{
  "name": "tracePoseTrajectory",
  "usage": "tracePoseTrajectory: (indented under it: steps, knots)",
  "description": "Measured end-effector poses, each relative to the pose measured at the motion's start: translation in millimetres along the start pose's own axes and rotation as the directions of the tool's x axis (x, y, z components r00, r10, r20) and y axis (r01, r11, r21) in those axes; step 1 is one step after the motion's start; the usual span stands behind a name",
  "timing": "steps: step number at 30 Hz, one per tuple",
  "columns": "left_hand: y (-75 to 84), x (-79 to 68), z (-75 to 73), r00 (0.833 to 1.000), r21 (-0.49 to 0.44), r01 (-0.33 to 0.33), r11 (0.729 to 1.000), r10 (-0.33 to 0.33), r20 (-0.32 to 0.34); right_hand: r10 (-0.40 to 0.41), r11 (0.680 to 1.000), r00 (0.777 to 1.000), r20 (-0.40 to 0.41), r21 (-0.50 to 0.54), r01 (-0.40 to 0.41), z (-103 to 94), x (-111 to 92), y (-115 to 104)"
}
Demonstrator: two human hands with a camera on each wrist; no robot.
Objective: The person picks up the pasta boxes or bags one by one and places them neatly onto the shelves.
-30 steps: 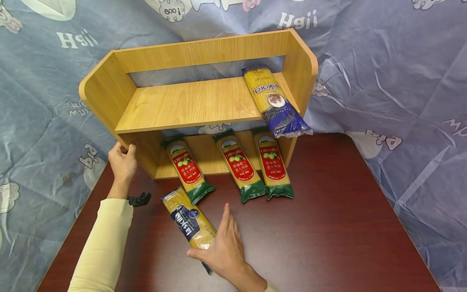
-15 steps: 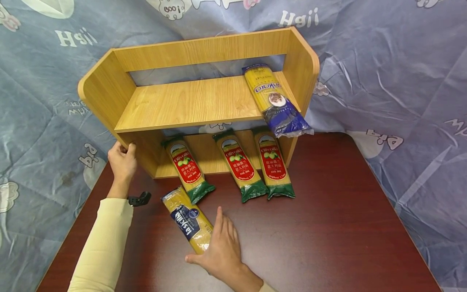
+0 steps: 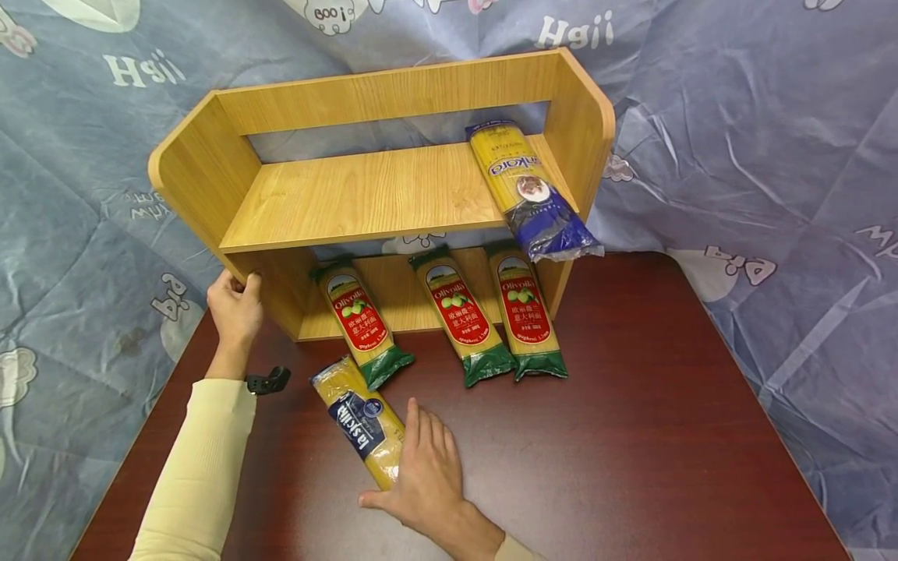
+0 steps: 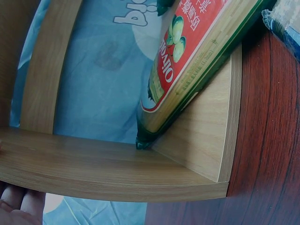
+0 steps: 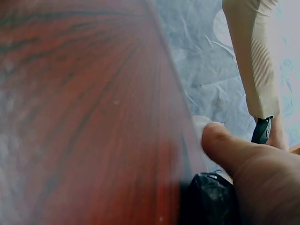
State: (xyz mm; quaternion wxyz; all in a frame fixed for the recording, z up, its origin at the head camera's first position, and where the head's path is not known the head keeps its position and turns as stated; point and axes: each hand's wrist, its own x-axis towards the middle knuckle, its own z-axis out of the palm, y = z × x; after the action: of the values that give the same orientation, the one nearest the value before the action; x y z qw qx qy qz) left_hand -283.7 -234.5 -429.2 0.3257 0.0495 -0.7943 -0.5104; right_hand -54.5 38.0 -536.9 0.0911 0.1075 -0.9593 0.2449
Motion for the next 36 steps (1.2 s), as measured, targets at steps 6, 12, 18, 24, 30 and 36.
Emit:
tracePoseTrajectory:
  steps: [6,12,18,24,30,36]
  knots:
    - [0.8,-0.4,0.9,1.000,0.011,0.013,1.000,-0.013,-0.004,-0.018,0.999,0.999,0.039,-0.047,0.020,-0.1,0.5,-3.5]
    - [2.2,0.2,1.3,1.000,0.003,-0.007,1.000,0.007,-0.008,-0.043,0.997,0.998,0.035,-0.068,0.045,0.1,1.1,-9.8]
    - [1.7,-0.9,0.8,1.000,0.004,-0.006,1.000,0.006,-0.010,-0.019,0.998,0.999,0.049,-0.059,0.022,-5.0,2.5,-13.9]
    - [-0.9,-3.2,-0.4,1.000,0.019,0.000,1.000,0.000,-0.015,-0.033,0.997,0.997,0.064,-0.061,0.037,-9.3,1.6,-15.2]
    - [-1.6,-1.7,-0.3,1.000,0.012,-0.008,1.000,0.008,-0.014,-0.054,0.997,0.999,-0.002,-0.058,0.053,-8.2,-2.5,-15.6]
    - [-1.7,-0.6,-0.2,1.000,0.005,-0.001,1.000,0.001,-0.012,-0.086,0.993,0.994,-0.069,-0.087,0.080,-7.6,-4.4,-15.1]
